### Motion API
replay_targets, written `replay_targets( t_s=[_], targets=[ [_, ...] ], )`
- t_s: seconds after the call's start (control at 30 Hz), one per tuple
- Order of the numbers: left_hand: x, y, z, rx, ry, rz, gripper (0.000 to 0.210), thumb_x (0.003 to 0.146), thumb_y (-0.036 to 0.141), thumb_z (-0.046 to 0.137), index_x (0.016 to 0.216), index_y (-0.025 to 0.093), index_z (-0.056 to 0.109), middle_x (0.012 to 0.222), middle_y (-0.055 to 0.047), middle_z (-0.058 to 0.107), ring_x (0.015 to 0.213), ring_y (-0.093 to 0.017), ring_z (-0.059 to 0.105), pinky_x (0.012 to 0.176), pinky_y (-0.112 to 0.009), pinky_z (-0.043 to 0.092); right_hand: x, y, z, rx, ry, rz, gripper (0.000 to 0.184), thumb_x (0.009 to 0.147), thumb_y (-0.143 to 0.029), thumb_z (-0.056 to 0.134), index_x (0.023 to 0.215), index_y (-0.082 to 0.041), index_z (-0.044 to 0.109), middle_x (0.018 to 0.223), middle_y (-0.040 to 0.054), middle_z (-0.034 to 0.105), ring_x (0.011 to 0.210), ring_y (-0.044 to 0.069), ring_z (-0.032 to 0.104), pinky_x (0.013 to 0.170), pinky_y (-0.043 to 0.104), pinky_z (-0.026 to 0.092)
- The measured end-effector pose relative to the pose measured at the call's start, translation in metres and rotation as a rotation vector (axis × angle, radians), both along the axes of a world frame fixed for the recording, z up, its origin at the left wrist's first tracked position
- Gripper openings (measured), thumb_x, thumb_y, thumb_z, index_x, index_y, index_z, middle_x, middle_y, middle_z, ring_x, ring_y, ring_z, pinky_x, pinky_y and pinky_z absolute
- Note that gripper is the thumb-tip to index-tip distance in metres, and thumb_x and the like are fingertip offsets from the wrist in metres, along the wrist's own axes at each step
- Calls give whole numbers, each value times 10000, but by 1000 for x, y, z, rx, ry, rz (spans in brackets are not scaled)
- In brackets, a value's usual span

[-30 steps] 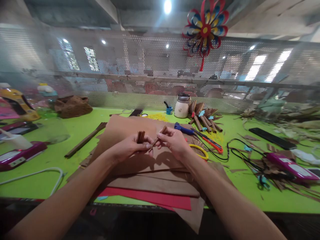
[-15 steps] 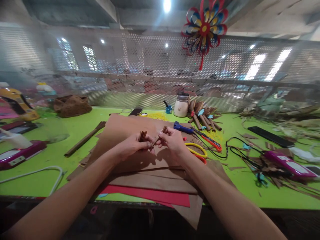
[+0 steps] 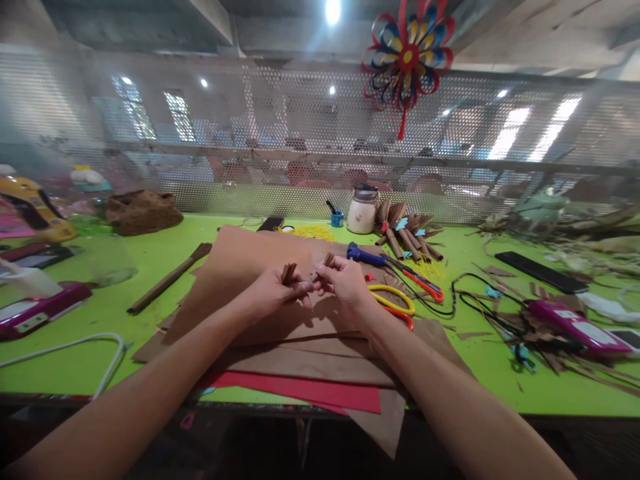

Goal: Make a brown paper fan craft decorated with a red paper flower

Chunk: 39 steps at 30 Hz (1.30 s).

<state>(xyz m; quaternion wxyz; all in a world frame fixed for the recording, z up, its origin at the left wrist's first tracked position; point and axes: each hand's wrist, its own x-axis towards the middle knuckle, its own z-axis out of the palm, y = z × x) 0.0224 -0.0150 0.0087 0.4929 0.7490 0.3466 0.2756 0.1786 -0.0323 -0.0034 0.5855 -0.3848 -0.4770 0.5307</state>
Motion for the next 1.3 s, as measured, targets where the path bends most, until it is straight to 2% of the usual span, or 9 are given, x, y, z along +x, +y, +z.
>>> replay_targets(
  t_s=[0.13, 0.3, 0.43, 0.6, 0.67, 0.83, 1.0, 1.17, 1.3],
  targets=[
    [3, -2, -3, -5, -14, 13, 356, 755, 451, 565, 726, 101, 625, 595, -48, 625, 485, -87, 412, 487, -234, 310, 0, 0, 1, -7, -38, -69, 245, 597, -310, 716, 632, -139, 544, 532, 0, 592, 462, 90, 535, 420, 189, 368],
    [6, -4, -6, -38, -99, 5, 286, 748, 421, 587, 727, 136, 572, 551, -11, 599, 614, -131, 534, 627, -258, 396, -1, 2, 1, -26, -55, -117, 226, 589, -278, 710, 605, -139, 533, 496, 2, 582, 438, 93, 527, 398, 188, 323],
    [4, -5, -4, -104, -161, -5, 297, 736, 412, 597, 631, 148, 510, 549, -2, 577, 592, -123, 520, 626, -260, 391, 2, 3, 0, -75, 29, -7, 265, 593, -308, 733, 658, -138, 542, 524, -3, 590, 456, 88, 532, 412, 182, 323],
    [-2, -3, -1, -94, -112, 6, 313, 719, 405, 599, 584, 127, 554, 573, -11, 552, 528, -89, 417, 533, -236, 306, 2, 5, -8, -29, 57, 132, 338, 567, -298, 771, 798, -141, 581, 661, -2, 624, 570, 103, 576, 527, 221, 410],
    [-3, -2, -2, -95, -107, 17, 305, 712, 400, 603, 581, 129, 555, 562, -3, 535, 519, -84, 393, 521, -234, 281, 0, 5, -11, -5, 46, 98, 385, 537, -263, 787, 838, -147, 576, 676, -11, 624, 592, 109, 584, 552, 231, 422],
    [-1, -5, -1, -97, -117, -24, 324, 722, 410, 597, 566, 134, 527, 555, 2, 518, 555, -91, 419, 543, -230, 290, -2, 5, -10, 48, 31, -23, 409, 549, -228, 767, 881, -150, 541, 576, -50, 577, 511, 95, 556, 493, 220, 423],
    [2, -7, 3, -107, -113, -22, 287, 728, 396, 598, 626, 132, 548, 519, 15, 516, 525, -80, 403, 516, -217, 272, 2, 8, -5, 8, 35, -83, 439, 568, -259, 737, 927, -166, 502, 523, -61, 567, 427, 98, 545, 428, 218, 445],
    [2, -7, 4, -74, -67, 11, 258, 736, 379, 581, 665, 132, 555, 540, 4, 562, 510, -80, 411, 501, -222, 268, 4, 11, -6, 80, -84, -136, 335, 620, -299, 699, 852, -161, 500, 505, -44, 577, 429, 121, 574, 401, 225, 477],
    [6, -11, 5, -44, -57, 46, 282, 712, 407, 605, 662, 147, 506, 532, 26, 525, 517, -81, 428, 515, -220, 297, 2, 11, -10, 149, -148, -145, 285, 661, -330, 668, 821, -166, 499, 513, -46, 580, 415, 114, 563, 394, 227, 476]
  ],
)
